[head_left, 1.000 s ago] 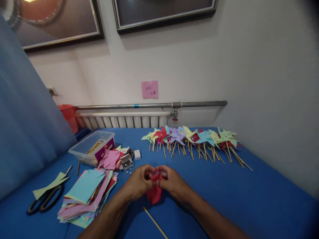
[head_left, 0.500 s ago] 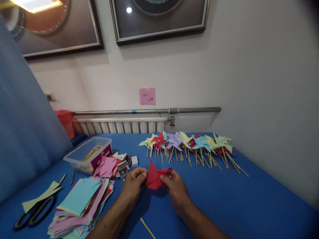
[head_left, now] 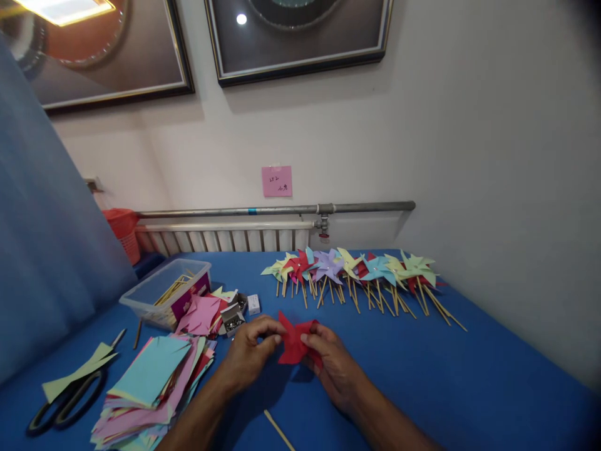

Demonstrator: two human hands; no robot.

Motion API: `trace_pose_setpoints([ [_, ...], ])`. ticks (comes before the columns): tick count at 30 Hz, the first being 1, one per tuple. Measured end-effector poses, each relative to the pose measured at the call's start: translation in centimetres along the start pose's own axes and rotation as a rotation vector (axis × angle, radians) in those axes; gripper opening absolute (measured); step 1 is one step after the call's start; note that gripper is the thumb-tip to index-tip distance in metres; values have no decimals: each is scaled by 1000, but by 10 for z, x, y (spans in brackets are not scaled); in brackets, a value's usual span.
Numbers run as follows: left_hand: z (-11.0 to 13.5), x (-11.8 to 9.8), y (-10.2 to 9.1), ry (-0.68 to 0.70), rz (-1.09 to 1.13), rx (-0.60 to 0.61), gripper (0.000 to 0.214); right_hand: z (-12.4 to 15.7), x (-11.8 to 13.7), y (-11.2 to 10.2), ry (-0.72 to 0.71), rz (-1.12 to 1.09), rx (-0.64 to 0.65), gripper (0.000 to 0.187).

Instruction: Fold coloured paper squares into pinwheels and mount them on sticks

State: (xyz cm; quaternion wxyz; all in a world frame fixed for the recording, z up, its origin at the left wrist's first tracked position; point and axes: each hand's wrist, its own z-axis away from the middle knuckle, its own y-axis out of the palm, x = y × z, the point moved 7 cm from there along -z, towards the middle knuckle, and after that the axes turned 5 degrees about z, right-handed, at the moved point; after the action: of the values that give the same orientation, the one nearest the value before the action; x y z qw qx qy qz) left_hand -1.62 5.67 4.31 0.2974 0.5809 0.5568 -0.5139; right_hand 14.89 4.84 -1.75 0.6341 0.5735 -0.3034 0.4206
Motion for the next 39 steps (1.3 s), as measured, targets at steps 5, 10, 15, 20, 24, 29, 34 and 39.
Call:
trace_pose_setpoints([
  [5,0,-5,-2,50,-7,-21,14,-6,-1,-1,-81,115,-2,30],
  [10,1,-6,3,64,-24,-8,12,-15,0,-5,-197,209,-36,33],
  [15,4,-2,10,92,-52,-29,15,-14,0,-2,-235,261,-8,29],
  [20,5,-1,16,83,-78,-28,14,-12,-3,1,-233,264,0,27],
  [24,5,-5,16,90,-111,-51,13,-12,-6,4,-221,250,23,25],
  [29,5,-7,16,82,-143,-68,13,-13,-11,6,-187,228,43,25],
  [34,5,-7,17,84,-191,-93,12,-15,-14,8,-171,212,53,28],
  [39,6,-7,17,87,-228,-120,13,-9,-13,9,-153,180,48,27],
])
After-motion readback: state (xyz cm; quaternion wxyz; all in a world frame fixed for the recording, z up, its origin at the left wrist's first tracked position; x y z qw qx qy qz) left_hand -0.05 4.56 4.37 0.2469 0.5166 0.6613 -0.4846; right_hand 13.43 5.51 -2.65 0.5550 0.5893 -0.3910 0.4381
